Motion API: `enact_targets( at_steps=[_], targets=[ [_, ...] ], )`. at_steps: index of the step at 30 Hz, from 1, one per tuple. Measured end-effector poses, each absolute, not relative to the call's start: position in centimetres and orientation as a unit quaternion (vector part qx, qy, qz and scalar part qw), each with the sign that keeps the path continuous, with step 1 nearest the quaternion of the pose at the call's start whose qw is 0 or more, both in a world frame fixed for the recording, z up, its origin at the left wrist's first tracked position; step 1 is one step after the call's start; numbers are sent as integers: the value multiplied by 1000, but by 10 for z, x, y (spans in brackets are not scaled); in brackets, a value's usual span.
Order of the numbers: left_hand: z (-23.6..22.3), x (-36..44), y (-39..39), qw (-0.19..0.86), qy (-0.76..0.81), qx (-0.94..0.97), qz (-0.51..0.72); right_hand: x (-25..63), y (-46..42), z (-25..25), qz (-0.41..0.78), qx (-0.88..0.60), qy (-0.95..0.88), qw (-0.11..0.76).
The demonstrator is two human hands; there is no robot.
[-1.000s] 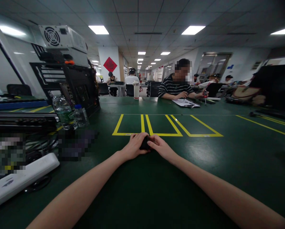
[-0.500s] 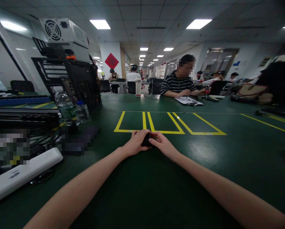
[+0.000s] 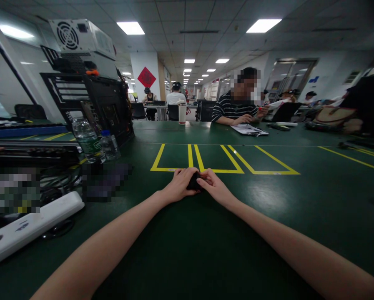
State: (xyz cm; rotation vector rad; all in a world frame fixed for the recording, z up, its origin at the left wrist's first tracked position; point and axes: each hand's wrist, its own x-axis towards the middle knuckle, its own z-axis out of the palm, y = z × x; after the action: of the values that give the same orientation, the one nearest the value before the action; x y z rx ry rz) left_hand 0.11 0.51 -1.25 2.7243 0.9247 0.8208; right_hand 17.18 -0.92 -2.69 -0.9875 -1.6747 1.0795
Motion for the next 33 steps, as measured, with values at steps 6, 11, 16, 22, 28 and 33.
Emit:
enact_targets(
  at_steps=[6, 11, 16, 22, 28, 33],
  targets=[
    [-11, 1, 4, 72, 309, 910, 267, 174, -9, -27, 442, -406, -685, 413],
    [-13, 3, 5, 72, 317, 906, 270, 175, -15, -24, 452, -360, -700, 420],
    [-14, 3, 6, 71, 310, 907, 276, 174, -13, -24, 451, -365, -685, 442],
    [-14, 2, 6, 69, 305, 909, 277, 174, -7, -26, 454, -396, -668, 437],
    [-12, 2, 5, 74, 306, 908, 276, 176, -13, -23, 462, -356, -695, 419],
    [-12, 3, 6, 74, 305, 909, 276, 175, -12, -24, 459, -364, -683, 436]
  ],
)
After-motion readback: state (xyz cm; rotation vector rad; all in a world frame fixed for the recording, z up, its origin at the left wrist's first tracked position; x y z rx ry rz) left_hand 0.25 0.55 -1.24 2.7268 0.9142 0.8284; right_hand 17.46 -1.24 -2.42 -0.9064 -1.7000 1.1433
